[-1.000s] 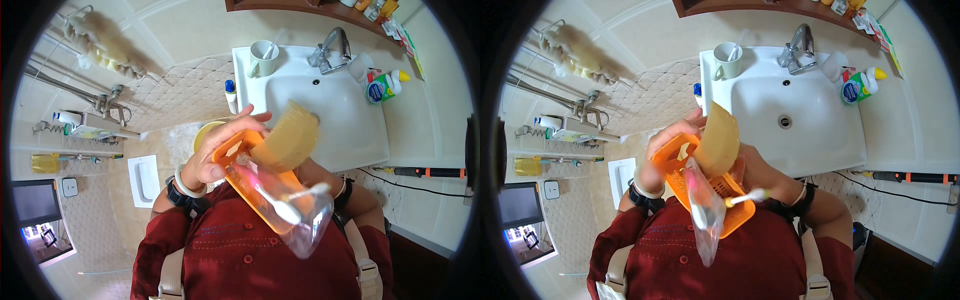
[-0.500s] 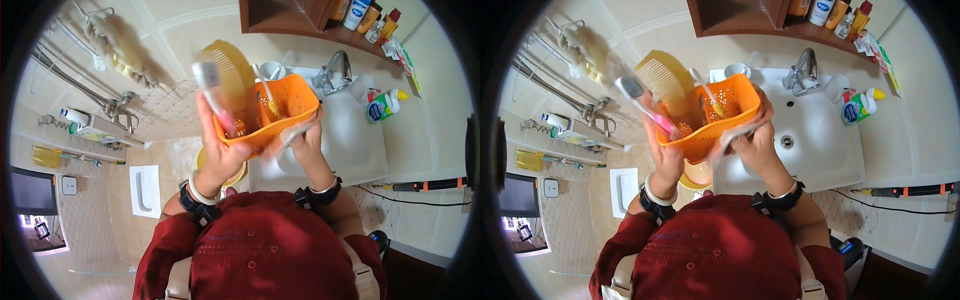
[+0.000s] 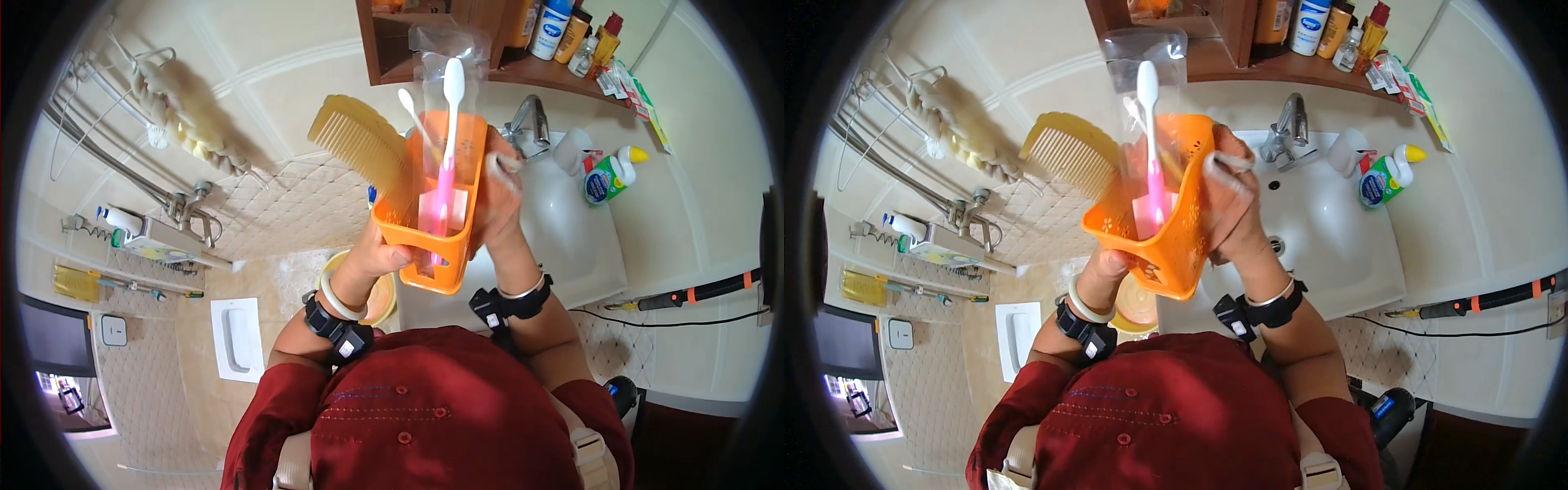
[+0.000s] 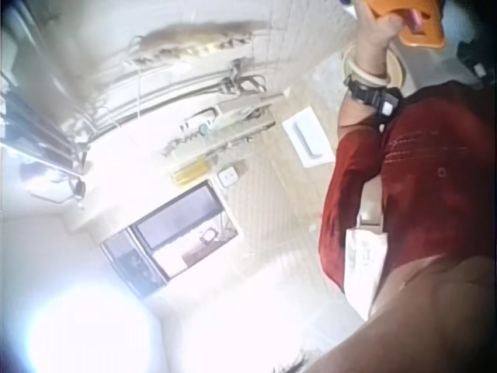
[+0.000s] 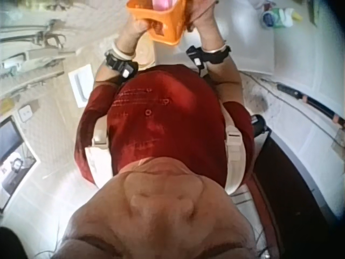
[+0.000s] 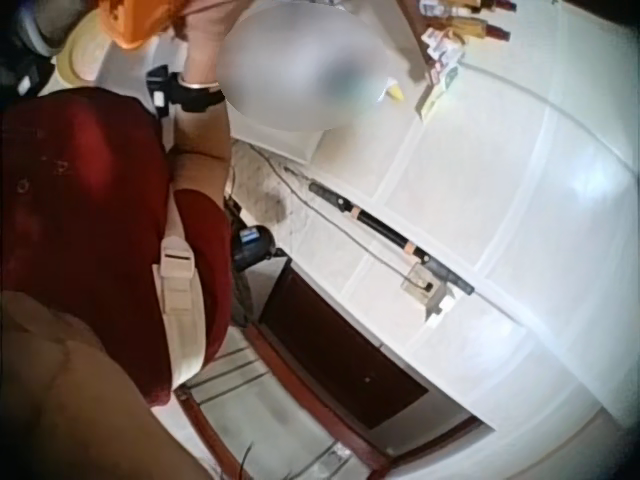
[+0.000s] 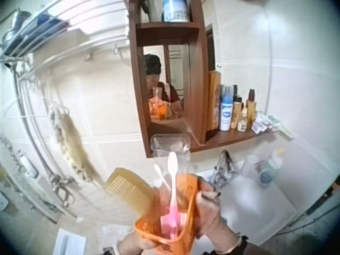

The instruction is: Clean and organize various toiletries and personal care items in a bathroom cabinet and around a sink.

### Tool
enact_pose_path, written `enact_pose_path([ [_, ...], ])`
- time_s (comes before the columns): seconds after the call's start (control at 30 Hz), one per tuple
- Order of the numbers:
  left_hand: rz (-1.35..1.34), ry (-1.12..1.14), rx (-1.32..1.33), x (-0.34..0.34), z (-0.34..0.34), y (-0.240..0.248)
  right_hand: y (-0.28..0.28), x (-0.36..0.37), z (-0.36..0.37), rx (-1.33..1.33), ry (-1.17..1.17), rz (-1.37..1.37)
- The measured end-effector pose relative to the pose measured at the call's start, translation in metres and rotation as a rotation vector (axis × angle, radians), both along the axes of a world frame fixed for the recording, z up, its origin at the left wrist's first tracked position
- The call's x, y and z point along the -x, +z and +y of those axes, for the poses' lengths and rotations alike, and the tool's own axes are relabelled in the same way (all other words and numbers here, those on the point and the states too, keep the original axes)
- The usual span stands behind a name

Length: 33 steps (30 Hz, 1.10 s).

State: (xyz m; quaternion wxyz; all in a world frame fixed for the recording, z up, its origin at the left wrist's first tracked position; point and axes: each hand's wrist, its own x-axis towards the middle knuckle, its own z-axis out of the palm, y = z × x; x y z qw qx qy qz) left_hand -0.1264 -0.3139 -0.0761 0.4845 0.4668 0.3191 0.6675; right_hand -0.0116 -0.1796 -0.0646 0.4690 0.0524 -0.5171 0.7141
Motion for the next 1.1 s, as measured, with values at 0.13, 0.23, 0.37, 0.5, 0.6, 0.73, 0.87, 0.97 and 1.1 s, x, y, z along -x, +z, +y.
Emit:
enact_pose_path([
  [0.13,0.154,0.070,0.016,0.000,0.002,-0.006,-0.001,-0.010,-0.013,-0.485,-0.466,-0.393],
  [0.23,0.228,0.176,-0.138,-0.010,0.000,-0.009,0.008,-0.018,-0.027,-0.760,-0.615,-0.422],
  [0.37,0.041,0.165,-0.077,-0.017,-0.008,-0.014,0.008,-0.015,-0.034,-0.468,-0.662,-0.326],
  [0.5,-0.074,0.125,0.079,-0.003,-0.022,-0.018,0.022,-0.029,-0.009,-0.567,-0.603,-0.378],
  [0.6,-0.049,0.151,0.052,0.005,-0.029,-0.010,0.035,-0.032,0.008,-0.453,-0.484,-0.261],
  [0.73,-0.113,-0.137,0.249,0.028,-0.041,-0.021,0.033,-0.055,0.047,0.173,-0.033,-0.019],
  [0.87,-0.120,-0.177,0.108,-0.007,-0.026,0.018,0.059,-0.035,0.016,-0.038,-0.274,-0.191],
  [0.97,0.093,-0.333,0.400,-0.001,-0.028,0.031,0.053,-0.027,0.023,0.027,0.024,-0.153],
  [1.1,-0.103,-0.342,0.257,0.002,-0.035,0.040,0.062,-0.031,0.033,0.069,0.358,-0.360],
])
